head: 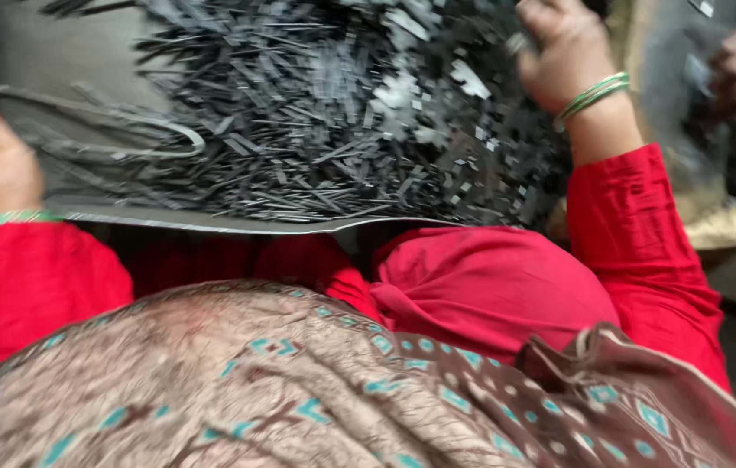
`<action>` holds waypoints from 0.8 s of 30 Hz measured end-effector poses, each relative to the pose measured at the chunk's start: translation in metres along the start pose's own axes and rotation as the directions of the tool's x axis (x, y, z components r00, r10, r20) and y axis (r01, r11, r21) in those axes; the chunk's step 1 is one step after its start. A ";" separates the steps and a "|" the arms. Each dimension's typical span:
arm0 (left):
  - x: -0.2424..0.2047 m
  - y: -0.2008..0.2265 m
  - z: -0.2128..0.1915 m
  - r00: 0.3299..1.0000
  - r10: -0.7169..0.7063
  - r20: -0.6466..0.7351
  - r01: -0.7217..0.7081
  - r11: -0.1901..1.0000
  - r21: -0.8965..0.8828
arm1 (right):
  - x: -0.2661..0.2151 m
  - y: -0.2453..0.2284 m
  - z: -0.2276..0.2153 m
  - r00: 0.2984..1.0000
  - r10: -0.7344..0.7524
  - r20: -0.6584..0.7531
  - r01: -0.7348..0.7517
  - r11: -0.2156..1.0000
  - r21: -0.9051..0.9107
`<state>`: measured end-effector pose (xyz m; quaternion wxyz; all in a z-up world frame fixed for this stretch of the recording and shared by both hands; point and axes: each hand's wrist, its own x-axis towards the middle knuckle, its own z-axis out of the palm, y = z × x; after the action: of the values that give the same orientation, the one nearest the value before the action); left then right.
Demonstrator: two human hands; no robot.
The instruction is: The person sits on the floor and repeatedly picks up small metal rods and flat metal brackets from a large pile. They insert the rods into the brackets by hand and place the assembled units into a nearby sack. The process continues throughout the clip.
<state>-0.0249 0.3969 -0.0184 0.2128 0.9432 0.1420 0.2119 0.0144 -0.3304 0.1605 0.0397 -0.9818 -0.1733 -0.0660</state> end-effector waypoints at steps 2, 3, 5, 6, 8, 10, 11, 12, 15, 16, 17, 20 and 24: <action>-0.002 -0.001 -0.015 0.987 0.114 -0.115 -0.114 0.993 0.009 | 0.036 -0.070 0.008 0.973 -0.187 0.133 0.163 0.971 0.173; -0.003 0.000 -0.022 0.983 0.126 -0.131 -0.121 0.992 0.043 | 0.050 -0.102 0.013 0.941 -0.251 0.227 0.204 0.956 0.212; -0.002 0.006 -0.030 0.986 0.096 -0.136 -0.080 0.990 0.118 | 0.071 -0.160 0.026 0.852 -0.350 0.389 0.280 0.933 0.227; 0.002 0.014 -0.028 0.991 0.043 -0.126 -0.024 0.989 0.148 | 0.080 -0.184 0.033 0.806 -0.368 0.463 0.312 0.930 0.197; 0.005 0.025 -0.031 0.983 0.010 -0.182 0.015 0.991 0.135 | 0.099 -0.223 0.051 0.691 -0.458 0.560 0.382 0.888 0.255; 0.009 0.033 -0.034 0.980 -0.027 -0.195 0.049 0.993 0.109 | 0.115 -0.259 0.073 0.625 -0.475 0.619 0.409 0.875 0.258; 0.009 0.034 -0.036 0.979 -0.045 -0.197 0.065 0.993 0.096 | 0.123 -0.275 0.083 0.622 -0.502 0.601 0.433 0.860 0.270; 0.008 0.034 -0.038 0.980 -0.046 -0.192 0.066 0.993 0.100 | 0.130 -0.291 0.093 0.616 -0.528 0.585 0.454 0.844 0.284; 0.010 0.037 -0.040 0.982 -0.045 -0.184 0.067 0.991 0.118 | 0.151 -0.338 0.121 0.586 -0.566 0.579 0.515 0.813 0.273; 0.012 0.041 -0.039 0.982 -0.043 -0.184 0.068 0.989 0.133 | 0.159 -0.350 0.131 0.578 -0.570 0.584 0.532 0.806 0.260; 0.014 0.044 -0.039 0.982 -0.041 -0.183 0.069 0.986 0.149 | 0.165 -0.360 0.141 0.591 -0.573 0.568 0.530 0.807 0.261; 0.012 0.046 -0.042 0.982 -0.048 -0.181 0.073 0.988 0.135 | 0.171 -0.395 0.173 0.615 -0.558 0.558 0.506 0.821 0.264; 0.016 0.047 -0.047 0.984 -0.053 -0.169 0.074 0.990 0.119 | 0.171 -0.440 0.195 0.635 -0.480 0.605 0.426 0.871 0.244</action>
<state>-0.0246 0.3773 0.0474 0.1475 0.9287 0.2024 0.2735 0.0443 0.1589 0.0165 -0.0021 -0.8647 -0.4192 0.2767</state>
